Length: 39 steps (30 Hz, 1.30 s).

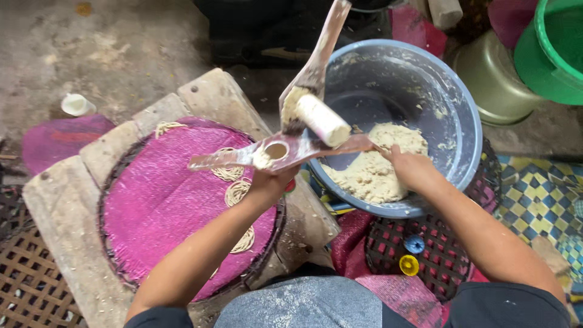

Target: The person uses a manual noodle press to extrude dough into thin strands, forming circular nests on a pink mat inside a woven basket. They repeatedly load dough into the press, push the plunger, and arrange the noodles into neat coils. Completed baskets are stacked nearby.

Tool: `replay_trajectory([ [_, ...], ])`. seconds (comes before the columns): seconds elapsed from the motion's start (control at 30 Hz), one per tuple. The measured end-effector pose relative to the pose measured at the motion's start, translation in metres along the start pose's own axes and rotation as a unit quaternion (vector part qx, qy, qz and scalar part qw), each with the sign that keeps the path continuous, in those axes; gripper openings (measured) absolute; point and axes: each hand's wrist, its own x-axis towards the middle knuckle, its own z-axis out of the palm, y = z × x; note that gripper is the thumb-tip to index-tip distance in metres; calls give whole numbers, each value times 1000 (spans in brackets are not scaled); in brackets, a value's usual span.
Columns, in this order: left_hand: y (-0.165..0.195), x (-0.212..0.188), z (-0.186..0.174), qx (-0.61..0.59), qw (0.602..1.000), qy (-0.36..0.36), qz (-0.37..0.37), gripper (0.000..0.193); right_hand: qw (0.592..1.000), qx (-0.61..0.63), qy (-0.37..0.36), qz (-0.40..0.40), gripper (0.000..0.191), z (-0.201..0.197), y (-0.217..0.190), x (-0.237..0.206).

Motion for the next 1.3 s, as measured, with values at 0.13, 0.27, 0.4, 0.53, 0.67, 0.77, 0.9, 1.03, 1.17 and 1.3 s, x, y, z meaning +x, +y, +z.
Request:
replay_trajectory([
  [0.13, 8, 20, 41, 16, 990, -43, -134, 46, 998, -51, -4, -31, 30, -14, 20, -5],
  [0.27, 8, 38, 75, -27, 979, 3, 203, 61, 992, -110, -27, -60, 21, -18, 25, -19],
  [0.4, 12, 40, 90, 28, 987, -9, 158, 60, 997, -4, -38, -72, 23, 2, 9, -38],
  [0.53, 18, 32, 92, 109, 973, 60, 194, 66, 996, 16, -59, -72, 23, 10, -11, -48],
  [0.67, 20, 40, 95, 124, 973, 76, 180, 54, 980, 69, -184, 2, 23, -3, -33, -49],
  [0.77, 20, 47, 98, 80, 984, 81, 139, 49, 973, 116, -200, 14, 25, -10, -41, -55],
  [0.9, 19, 50, 98, 105, 969, 90, 205, 45, 979, 140, -150, -4, 37, 0, -37, -67],
  [1.03, 16, 51, 98, 25, 986, 59, 152, 51, 981, 175, -44, -72, 35, 15, -25, -73],
  [1.17, 16, 62, 88, -14, 992, 49, 111, 56, 969, 203, -2, -143, 37, 1, -7, -75],
  [1.3, 27, 74, 53, 56, 989, 73, 119, 56, 952, 274, -47, -127, 34, -40, 27, -87],
])
